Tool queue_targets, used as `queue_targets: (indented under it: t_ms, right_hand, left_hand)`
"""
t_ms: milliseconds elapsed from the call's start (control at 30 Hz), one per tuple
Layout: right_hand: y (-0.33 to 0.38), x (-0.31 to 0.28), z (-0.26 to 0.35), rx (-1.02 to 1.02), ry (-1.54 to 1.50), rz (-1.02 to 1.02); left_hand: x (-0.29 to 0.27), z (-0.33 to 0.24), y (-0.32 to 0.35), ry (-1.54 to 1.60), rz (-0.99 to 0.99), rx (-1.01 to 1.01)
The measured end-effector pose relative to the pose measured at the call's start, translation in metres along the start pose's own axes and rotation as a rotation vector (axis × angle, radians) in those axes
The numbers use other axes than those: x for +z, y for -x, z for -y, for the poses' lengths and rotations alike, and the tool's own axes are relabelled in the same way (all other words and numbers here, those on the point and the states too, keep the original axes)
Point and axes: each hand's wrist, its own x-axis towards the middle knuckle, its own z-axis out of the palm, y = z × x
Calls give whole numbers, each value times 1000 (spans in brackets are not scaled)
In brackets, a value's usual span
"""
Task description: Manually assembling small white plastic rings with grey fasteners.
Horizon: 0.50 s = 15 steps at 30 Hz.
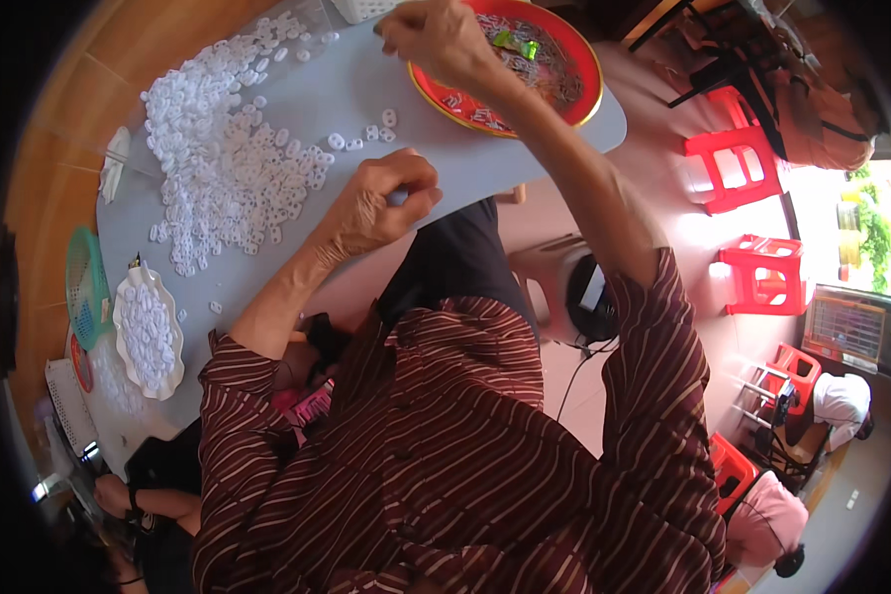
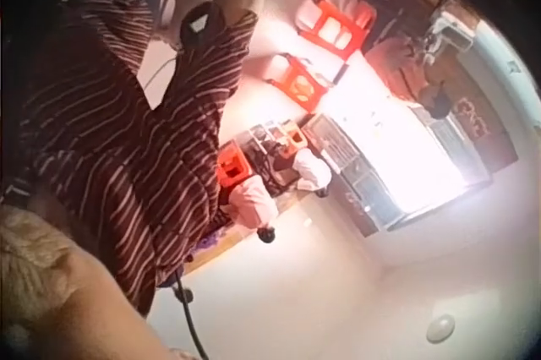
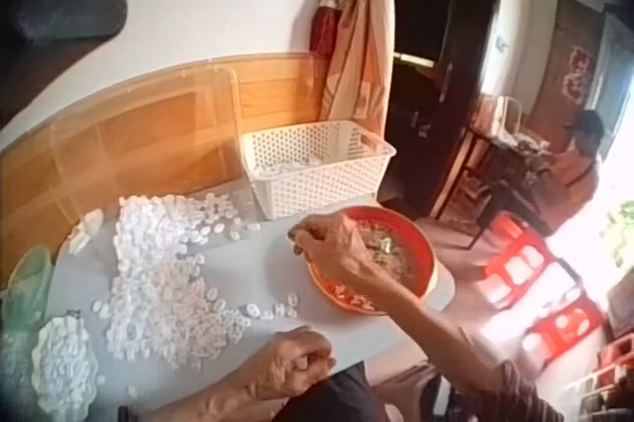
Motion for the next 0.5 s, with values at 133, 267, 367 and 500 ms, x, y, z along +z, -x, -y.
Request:
queue_targets:
  t_ms: [133, 267, 367, 500]
  right_hand:
    - [26, -3, -29, -210, -41, -88]
    - [26, -34, -33, -123, 249, -124]
    - [28, -50, -40, -212, 260, -61]
    - [36, -53, -50, -699, 424, -110]
  left_hand:
    - [0, 0, 1, -11, -12, -16]
    - [-1, -2, 2, -10, 9, -39]
    - [-1, -1, 0, -20, 36, -39]
    - [-2, 1, 1, -39, 45, -20]
